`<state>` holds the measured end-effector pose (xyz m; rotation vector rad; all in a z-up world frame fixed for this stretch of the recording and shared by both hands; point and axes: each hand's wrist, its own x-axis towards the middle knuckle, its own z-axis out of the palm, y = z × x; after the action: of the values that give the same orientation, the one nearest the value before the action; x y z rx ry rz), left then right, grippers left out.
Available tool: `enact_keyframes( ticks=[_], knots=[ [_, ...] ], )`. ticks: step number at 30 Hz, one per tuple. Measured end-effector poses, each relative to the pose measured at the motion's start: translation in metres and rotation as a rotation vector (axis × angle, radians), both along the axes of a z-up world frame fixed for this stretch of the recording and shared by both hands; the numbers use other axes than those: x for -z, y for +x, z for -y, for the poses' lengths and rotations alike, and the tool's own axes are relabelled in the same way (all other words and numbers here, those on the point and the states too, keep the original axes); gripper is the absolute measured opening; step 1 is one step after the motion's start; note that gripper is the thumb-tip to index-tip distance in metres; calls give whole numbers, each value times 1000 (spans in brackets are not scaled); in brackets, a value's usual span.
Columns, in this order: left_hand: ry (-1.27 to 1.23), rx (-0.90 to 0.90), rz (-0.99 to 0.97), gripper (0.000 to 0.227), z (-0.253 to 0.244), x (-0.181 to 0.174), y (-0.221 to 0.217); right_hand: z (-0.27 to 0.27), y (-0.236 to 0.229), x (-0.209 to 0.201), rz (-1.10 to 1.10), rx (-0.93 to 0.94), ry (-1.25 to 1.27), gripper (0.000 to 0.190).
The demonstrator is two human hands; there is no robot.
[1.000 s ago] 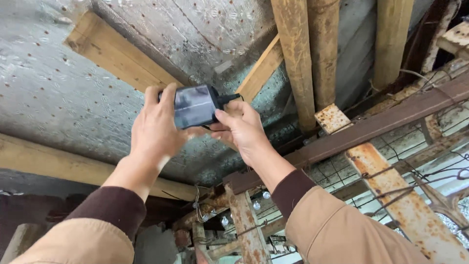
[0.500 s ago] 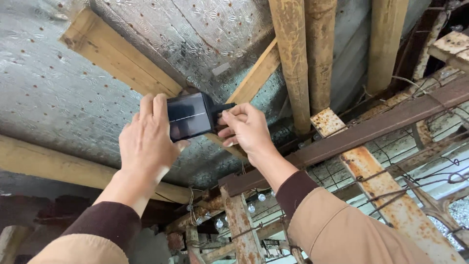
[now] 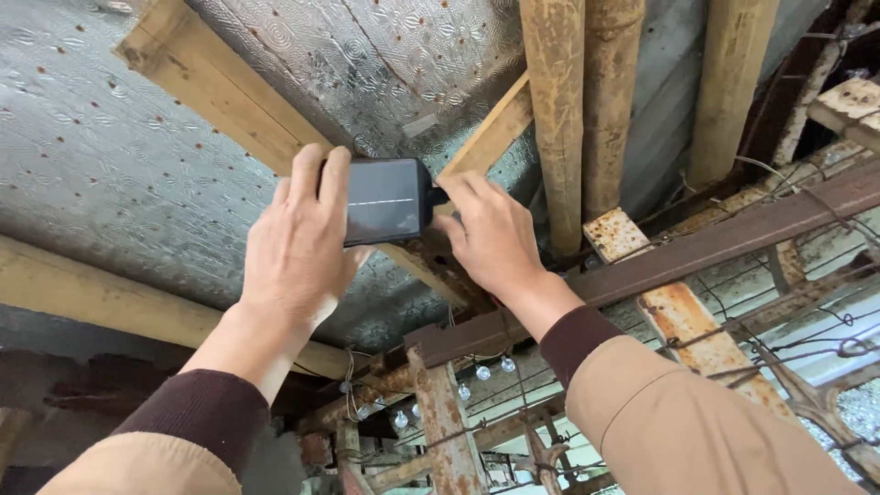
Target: Installing a solar-powered light by connecting its cable and mounting the panel to a wooden ceiling structure.
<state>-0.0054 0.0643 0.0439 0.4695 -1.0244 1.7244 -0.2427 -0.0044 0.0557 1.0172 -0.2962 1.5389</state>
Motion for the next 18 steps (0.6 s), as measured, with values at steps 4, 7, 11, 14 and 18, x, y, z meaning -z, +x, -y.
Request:
enact_keyframes(
  ticks=[4,7,11,14,18],
  knots=[
    [-31,26,88,116,-12,6,-15,13,-25,-17,10,58,-104,33],
    [-42,-38,116,147,-7,-9,-21,3,-37,-6,-51,-14,-4,11],
    [-55,57,16,137,-2,6,-14,4,-39,-6,46,-173,109,16],
    [-14,72,17,113,14,19,-4,-2,-40,-10,163,-185,178,49],
    [-27,1,47,80,50,44,12,-11,-30,-12,311,-198,239,54]
  ],
)
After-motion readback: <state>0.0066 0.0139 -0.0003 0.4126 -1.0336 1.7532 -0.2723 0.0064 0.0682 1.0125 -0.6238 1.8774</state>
